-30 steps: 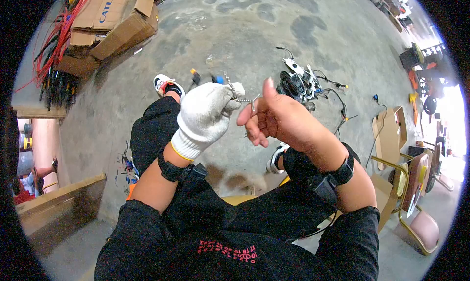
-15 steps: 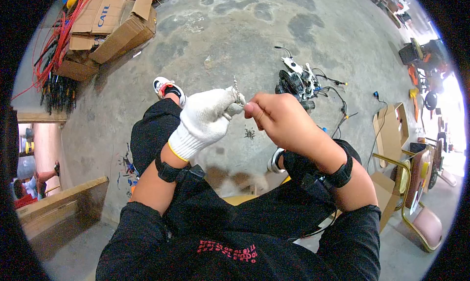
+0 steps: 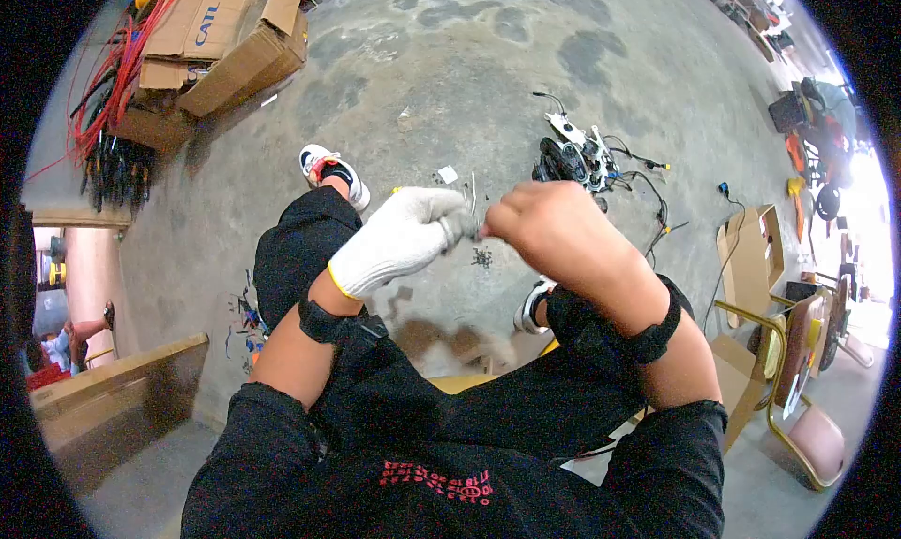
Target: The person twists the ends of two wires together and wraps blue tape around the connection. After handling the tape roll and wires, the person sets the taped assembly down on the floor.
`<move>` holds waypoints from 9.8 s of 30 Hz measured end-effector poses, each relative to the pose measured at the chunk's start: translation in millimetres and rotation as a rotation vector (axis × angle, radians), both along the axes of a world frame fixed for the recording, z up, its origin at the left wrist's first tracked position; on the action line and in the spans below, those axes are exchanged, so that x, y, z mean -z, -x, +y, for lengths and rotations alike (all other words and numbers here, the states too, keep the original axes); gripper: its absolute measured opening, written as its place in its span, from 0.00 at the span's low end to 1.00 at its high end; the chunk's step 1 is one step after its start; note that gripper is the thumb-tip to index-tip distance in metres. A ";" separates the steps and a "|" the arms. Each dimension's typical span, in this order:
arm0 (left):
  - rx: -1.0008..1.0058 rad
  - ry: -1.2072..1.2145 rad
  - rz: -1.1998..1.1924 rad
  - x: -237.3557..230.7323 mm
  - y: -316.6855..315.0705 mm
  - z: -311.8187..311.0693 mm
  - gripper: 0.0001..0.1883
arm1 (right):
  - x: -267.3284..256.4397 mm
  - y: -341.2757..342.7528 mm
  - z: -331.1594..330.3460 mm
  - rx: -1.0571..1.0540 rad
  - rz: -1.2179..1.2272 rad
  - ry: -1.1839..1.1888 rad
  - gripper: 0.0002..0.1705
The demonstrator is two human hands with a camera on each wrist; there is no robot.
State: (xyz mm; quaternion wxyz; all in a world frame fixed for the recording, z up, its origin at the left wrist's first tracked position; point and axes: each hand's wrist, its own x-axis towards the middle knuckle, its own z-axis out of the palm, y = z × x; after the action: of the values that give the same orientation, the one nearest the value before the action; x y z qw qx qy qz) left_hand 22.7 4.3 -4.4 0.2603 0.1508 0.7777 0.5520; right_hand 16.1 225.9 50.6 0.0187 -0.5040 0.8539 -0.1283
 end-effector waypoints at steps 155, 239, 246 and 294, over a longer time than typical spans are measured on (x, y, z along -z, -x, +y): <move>-0.088 -0.558 0.274 0.6 9.6 -11.0 0.17 | 18.9 0.2 -21.4 0.330 -0.590 0.575 0.34; -0.137 0.027 0.623 -86.2 49.0 9.7 0.12 | -14.5 29.8 -10.9 0.546 -0.640 0.714 0.15; -0.074 -0.141 0.607 -81.6 55.9 5.4 0.07 | -8.4 29.6 -13.9 0.460 -0.670 0.849 0.12; 0.088 -0.183 0.668 -94.1 33.2 3.3 0.04 | -27.3 21.3 7.4 0.269 -1.211 0.782 0.18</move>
State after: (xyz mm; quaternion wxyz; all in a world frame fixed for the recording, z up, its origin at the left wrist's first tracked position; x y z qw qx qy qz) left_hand -10.4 7.6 89.7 0.0005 0.3793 0.7598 0.5280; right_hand -5.2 233.3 77.9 0.2903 -0.2055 0.6403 -0.6808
